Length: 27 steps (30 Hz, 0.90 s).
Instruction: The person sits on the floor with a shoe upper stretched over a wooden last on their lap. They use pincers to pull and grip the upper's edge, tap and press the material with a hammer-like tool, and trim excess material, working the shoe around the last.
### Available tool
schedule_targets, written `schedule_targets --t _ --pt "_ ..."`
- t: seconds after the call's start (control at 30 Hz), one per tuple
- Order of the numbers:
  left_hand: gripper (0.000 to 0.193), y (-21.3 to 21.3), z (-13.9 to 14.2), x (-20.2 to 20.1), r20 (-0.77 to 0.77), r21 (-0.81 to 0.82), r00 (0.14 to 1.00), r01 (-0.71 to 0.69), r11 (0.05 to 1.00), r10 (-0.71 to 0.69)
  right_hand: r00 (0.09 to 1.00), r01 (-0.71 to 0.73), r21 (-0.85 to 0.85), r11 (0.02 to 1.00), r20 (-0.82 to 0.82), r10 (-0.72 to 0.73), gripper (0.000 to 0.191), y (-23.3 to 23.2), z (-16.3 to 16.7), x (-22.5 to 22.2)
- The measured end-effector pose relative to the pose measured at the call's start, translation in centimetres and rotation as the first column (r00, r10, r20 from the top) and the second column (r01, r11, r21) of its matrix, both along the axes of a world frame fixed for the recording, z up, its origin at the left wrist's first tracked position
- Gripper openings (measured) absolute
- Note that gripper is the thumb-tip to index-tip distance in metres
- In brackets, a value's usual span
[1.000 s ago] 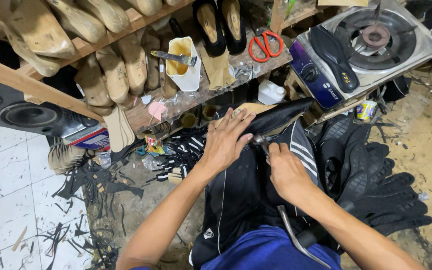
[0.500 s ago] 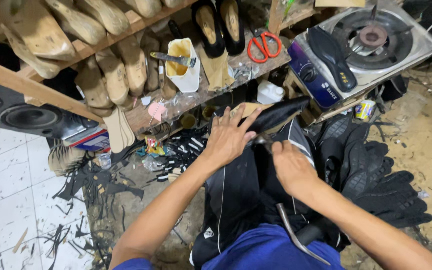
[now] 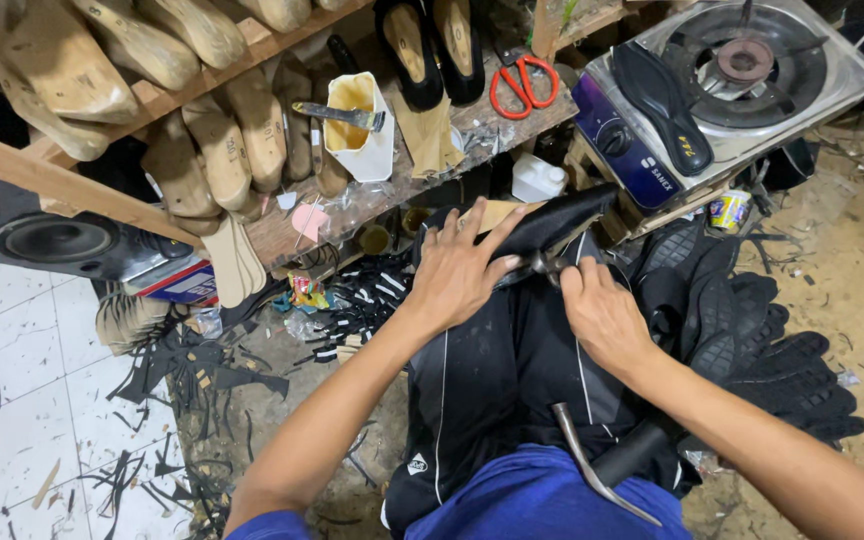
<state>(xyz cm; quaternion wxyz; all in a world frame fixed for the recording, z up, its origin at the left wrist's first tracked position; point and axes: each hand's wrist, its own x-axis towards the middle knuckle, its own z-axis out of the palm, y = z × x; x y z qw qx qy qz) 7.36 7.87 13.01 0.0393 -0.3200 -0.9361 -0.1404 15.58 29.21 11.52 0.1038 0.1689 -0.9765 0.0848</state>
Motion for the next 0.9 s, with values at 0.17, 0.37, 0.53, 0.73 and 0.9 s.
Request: schedule_targets --t 0.17,0.37,0.53,0.73,0.9 --pt "0.066 1.9 0.0 -0.9 0.016 -0.037 1.0 -0.001 0.999 0.002 1.0 0.024 0.222 0.975 0.009 -0.026 0.017 0.0 1.5 0.2" --pt "0.065 2.3 -0.4 -0.2 -0.068 -0.044 0.997 0.019 0.999 -0.022 0.982 0.088 0.001 0.996 0.168 -0.087 0.035 0.8 2.9 0.1" --pt "0.061 2.4 -0.5 -1.6 0.068 0.001 0.997 0.025 1.0 -0.025 0.986 0.128 0.099 0.987 0.098 -0.138 0.017 0.2 1.6 -0.4" --pt "0.059 3.7 -0.9 -1.6 -0.053 0.045 0.997 0.061 0.997 -0.059 0.985 0.105 0.028 0.994 0.132 -0.108 0.028 2.2 2.0 -1.1" --pt "0.055 3.6 -1.1 -2.6 0.013 0.137 0.998 0.052 0.989 -0.054 0.966 0.173 -0.049 0.984 0.202 -0.16 0.029 1.9 1.3 -1.4"
